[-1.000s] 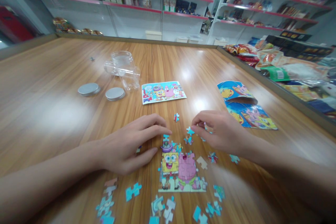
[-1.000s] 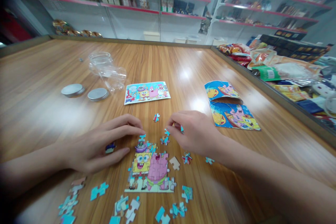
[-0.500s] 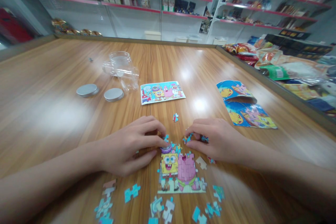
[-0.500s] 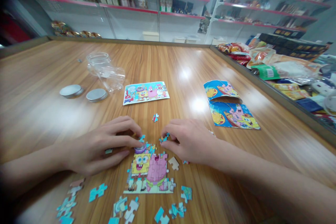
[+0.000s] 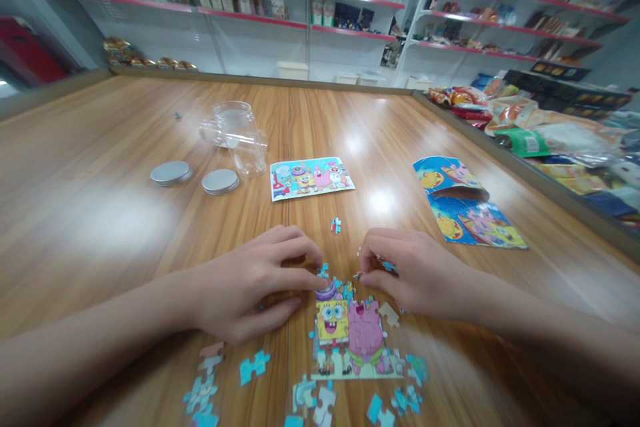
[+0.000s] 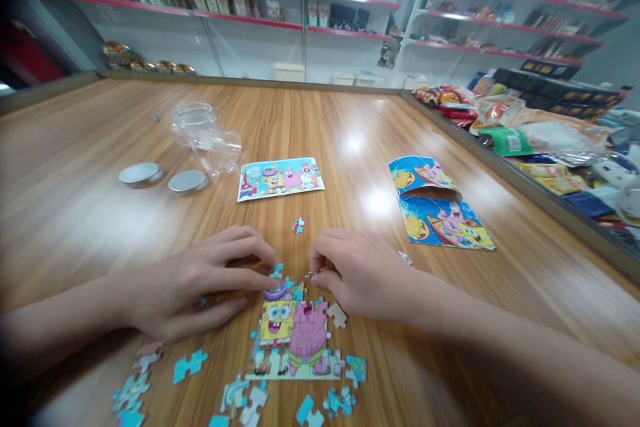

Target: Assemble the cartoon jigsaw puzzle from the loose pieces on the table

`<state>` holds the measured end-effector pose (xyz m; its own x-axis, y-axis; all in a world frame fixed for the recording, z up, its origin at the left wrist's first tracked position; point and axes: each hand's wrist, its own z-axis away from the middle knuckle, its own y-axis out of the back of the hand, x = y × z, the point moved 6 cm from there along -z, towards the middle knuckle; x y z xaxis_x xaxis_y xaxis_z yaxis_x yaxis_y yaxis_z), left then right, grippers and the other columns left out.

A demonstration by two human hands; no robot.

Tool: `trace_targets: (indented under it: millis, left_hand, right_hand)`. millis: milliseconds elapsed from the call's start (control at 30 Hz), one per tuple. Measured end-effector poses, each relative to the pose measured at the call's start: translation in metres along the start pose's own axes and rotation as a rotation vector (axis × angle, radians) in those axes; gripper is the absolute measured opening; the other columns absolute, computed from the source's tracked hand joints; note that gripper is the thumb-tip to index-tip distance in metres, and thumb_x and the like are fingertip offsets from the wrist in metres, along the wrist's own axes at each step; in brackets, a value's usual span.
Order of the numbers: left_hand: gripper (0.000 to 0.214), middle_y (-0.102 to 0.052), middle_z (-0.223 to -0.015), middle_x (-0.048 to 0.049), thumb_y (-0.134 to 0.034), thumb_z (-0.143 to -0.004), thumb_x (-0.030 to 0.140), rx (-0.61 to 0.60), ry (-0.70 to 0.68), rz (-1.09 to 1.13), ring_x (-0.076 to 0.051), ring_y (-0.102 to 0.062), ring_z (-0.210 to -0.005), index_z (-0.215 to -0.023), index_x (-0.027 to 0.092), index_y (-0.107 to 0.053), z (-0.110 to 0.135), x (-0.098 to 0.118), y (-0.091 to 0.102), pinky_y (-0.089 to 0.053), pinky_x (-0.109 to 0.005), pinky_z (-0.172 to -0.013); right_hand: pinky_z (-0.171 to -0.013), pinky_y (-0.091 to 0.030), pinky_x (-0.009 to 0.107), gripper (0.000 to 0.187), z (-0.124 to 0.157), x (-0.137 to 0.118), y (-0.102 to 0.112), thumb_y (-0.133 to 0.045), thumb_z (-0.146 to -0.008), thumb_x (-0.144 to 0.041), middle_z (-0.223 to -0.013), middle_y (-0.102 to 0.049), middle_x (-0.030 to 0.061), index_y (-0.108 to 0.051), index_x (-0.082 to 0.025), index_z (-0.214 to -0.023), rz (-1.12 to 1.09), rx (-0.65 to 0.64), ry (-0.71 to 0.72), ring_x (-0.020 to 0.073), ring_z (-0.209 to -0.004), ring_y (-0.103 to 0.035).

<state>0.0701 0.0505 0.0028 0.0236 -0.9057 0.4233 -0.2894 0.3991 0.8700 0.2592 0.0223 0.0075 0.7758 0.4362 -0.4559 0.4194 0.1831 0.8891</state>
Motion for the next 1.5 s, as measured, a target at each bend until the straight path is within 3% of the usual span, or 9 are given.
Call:
trace_targets:
  millis: [267,467,967,1333,1500]
  left_hand:
    - [0.039,-0.059,-0.116,-0.0121,-0.057,-0.084,0.008,-0.022,0.0,-0.01,-0.025,-0.055,-0.101,-0.121,0.021,-0.064,0.0,0.0,0.0,-0.048,-0.042,-0.089]
    - [0.038,-0.06,-0.117,-0.012,-0.057,-0.085,0.01,-0.018,0.002,-0.017,-0.025,-0.055,-0.102,-0.121,0.022,-0.064,-0.001,0.0,0.0,-0.048,-0.041,-0.09]
    - [0.038,-0.059,-0.119,-0.0126,-0.057,-0.086,0.012,-0.028,0.01,-0.022,-0.025,-0.055,-0.103,-0.122,0.021,-0.064,0.001,-0.001,-0.002,-0.048,-0.043,-0.091]
    - [0.038,-0.06,-0.119,-0.0119,-0.058,-0.085,0.011,-0.025,0.012,-0.016,-0.025,-0.056,-0.103,-0.12,0.022,-0.065,0.0,0.0,0.0,-0.048,-0.042,-0.091]
    - [0.039,-0.06,-0.119,-0.0117,-0.058,-0.085,0.011,-0.023,0.012,-0.017,-0.025,-0.056,-0.103,-0.122,0.022,-0.064,0.0,0.0,-0.001,-0.049,-0.042,-0.091]
  right_hand:
    - [-0.067,-0.042,0.025,0.001,-0.006,-0.005,-0.008,-0.071,-0.087,-0.02,-0.077,-0.07,-0.0024,-0.071,-0.021,-0.087,-0.214,0.182,-0.011,0.0108,-0.067,-0.06]
    - [-0.065,-0.041,0.025,0.003,-0.01,-0.011,-0.02,-0.07,-0.087,-0.016,-0.074,-0.066,-0.0018,-0.07,-0.017,-0.084,-0.244,0.198,0.074,0.0096,-0.065,-0.055]
    - [-0.061,-0.039,0.025,0.006,-0.013,-0.004,-0.025,-0.066,-0.088,-0.018,-0.072,-0.062,-0.0022,-0.066,-0.017,-0.082,-0.299,0.208,0.066,0.0091,-0.062,-0.05]
    - [-0.065,-0.042,0.025,0.005,-0.014,-0.005,-0.024,-0.066,-0.088,-0.016,-0.078,-0.064,-0.0004,-0.066,-0.017,-0.083,-0.314,0.192,0.073,0.0103,-0.069,-0.055]
    - [-0.063,-0.04,0.024,0.005,-0.013,-0.002,-0.011,-0.065,-0.087,-0.013,-0.078,-0.064,-0.0012,-0.067,-0.018,-0.085,-0.309,0.218,0.06,0.0098,-0.067,-0.052]
